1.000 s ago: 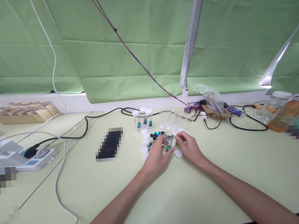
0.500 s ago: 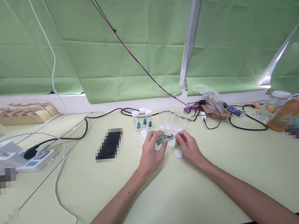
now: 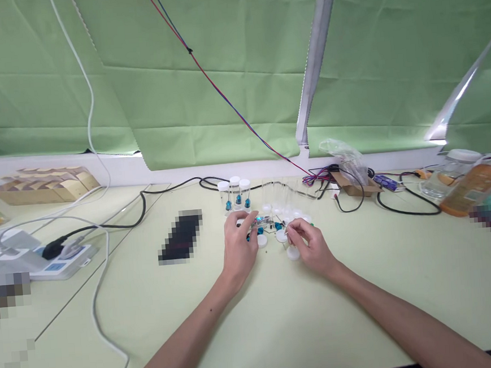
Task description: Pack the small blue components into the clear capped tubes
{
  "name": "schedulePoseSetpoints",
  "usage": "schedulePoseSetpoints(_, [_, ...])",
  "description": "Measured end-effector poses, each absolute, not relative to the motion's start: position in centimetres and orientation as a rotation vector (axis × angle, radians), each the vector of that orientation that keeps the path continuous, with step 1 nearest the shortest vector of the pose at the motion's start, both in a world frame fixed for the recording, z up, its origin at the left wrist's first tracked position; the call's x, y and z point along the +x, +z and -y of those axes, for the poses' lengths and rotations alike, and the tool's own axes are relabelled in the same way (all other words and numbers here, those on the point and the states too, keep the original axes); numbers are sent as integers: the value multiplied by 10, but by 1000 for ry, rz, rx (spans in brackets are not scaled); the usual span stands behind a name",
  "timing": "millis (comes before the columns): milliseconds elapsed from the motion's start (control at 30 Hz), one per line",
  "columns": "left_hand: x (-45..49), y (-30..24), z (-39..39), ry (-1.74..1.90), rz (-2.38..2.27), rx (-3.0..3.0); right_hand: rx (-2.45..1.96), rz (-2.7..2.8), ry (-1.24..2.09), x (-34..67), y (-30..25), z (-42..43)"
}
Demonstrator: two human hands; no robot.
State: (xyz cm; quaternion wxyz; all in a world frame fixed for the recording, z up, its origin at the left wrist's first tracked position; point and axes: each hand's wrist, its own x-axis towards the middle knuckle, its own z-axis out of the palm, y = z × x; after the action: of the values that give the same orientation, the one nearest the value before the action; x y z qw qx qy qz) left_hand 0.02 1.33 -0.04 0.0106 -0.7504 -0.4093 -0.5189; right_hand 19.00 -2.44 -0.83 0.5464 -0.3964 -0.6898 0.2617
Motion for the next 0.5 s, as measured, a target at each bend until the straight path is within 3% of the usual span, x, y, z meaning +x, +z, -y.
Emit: schedulePoseSetpoints(500, [3, -3, -12, -1437, 1240, -2426, -960, 1664, 842, 191, -5, 25])
